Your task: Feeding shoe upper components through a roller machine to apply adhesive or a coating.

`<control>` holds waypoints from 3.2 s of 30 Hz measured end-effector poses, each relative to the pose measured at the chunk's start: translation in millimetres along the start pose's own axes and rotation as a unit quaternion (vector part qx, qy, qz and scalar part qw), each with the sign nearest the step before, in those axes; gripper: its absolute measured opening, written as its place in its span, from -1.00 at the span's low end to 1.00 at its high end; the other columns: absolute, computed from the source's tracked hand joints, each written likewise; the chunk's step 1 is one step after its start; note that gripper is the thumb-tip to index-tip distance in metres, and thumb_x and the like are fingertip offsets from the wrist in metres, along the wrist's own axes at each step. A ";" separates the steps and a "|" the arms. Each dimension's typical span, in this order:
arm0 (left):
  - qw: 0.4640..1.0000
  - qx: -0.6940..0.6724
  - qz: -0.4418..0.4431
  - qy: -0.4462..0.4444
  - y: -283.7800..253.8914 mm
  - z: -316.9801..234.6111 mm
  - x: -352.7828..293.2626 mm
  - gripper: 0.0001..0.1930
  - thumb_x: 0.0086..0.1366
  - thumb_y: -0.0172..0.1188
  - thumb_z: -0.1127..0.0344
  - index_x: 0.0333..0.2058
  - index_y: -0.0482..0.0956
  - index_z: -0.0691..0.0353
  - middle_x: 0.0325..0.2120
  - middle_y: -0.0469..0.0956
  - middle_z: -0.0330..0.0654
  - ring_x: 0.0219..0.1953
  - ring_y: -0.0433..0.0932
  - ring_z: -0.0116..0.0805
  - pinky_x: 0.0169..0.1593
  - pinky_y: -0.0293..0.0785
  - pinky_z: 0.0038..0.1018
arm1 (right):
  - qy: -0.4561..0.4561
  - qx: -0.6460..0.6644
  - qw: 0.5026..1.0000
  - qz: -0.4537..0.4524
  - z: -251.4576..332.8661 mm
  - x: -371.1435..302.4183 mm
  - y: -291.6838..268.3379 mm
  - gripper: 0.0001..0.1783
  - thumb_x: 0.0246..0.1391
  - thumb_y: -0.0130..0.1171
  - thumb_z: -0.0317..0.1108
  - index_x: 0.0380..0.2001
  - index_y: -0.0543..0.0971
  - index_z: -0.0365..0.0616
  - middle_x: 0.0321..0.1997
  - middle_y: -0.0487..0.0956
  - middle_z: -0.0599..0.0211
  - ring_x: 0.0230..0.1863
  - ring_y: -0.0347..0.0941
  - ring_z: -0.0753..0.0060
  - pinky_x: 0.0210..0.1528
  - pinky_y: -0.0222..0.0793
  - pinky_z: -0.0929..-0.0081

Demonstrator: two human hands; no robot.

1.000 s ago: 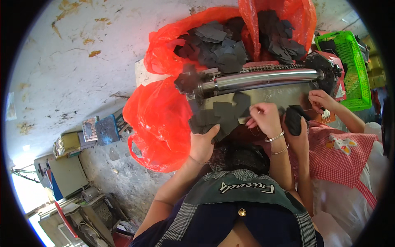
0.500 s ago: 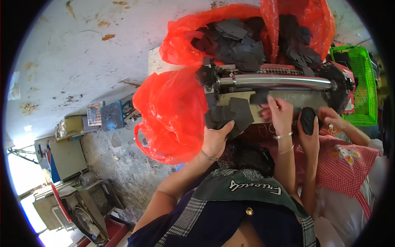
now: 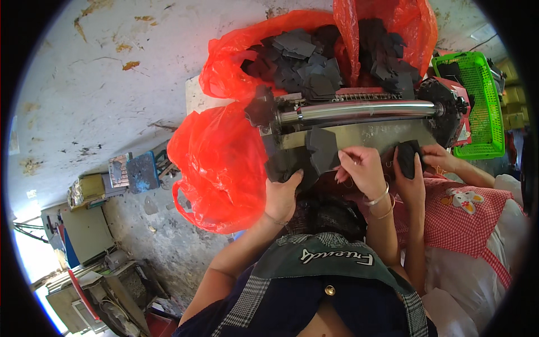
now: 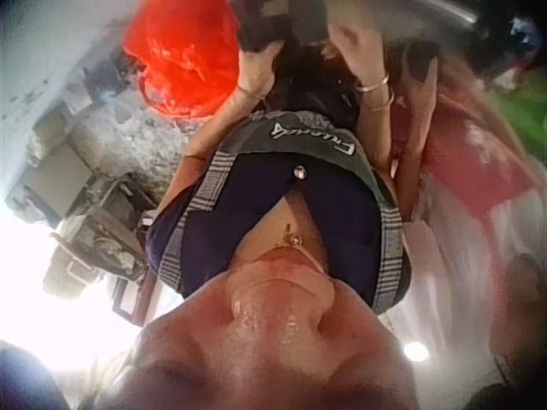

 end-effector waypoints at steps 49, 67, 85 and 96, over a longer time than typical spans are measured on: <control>0.997 0.018 0.005 -0.073 17.2 2.4 0.5 -0.72 0.20 0.19 0.50 -0.09 0.46 0.22 -0.26 0.57 -0.20 -0.29 0.60 -0.35 -0.40 0.60 -0.44 | 0.027 -0.017 0.999 0.017 -7.2 5.9 13.1 -0.70 0.14 0.15 -0.27 -0.51 0.53 -0.34 -0.67 0.52 0.30 -0.74 0.43 0.61 -0.72 0.33 0.65; 0.991 0.009 0.086 -0.104 27.8 7.7 -0.9 -0.74 0.26 0.08 0.52 -0.06 0.43 0.26 -0.20 0.56 -0.12 -0.20 0.58 -0.27 -0.19 0.61 -0.38 | 0.030 0.019 0.992 -0.118 -24.5 24.2 -22.1 -0.71 0.14 0.15 -0.30 -0.49 0.51 -0.36 -0.64 0.53 0.25 -0.70 0.47 0.54 -0.68 0.41 0.64; 0.987 0.087 0.039 -0.127 0.1 7.6 -10.7 -0.65 0.18 0.23 0.49 -0.05 0.42 0.17 -0.27 0.57 -0.25 -0.27 0.58 -0.43 -0.39 0.51 -0.55 | -0.197 -0.479 0.855 -0.036 79.9 207.4 -27.5 -0.77 -0.15 0.15 -0.48 -0.34 0.64 -0.09 -0.26 0.59 0.05 -0.14 0.51 0.03 -0.03 0.41 0.25; 0.981 0.109 0.022 -0.162 -2.3 2.9 -0.7 -0.63 0.14 0.25 0.52 -0.07 0.41 0.16 -0.26 0.56 -0.27 -0.32 0.57 -0.44 -0.47 0.52 -0.58 | -0.011 -0.579 0.813 0.057 53.1 232.4 42.6 -0.04 -0.03 0.16 0.24 0.14 0.22 -0.41 0.04 0.42 -0.29 0.12 0.37 -0.12 0.14 0.28 0.26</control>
Point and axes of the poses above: each hand's wrist, its own x-axis towards the middle knuckle, its own y-axis out of the palm, z = x × y, the point moved 10 cm from there along x, towards the middle knuckle
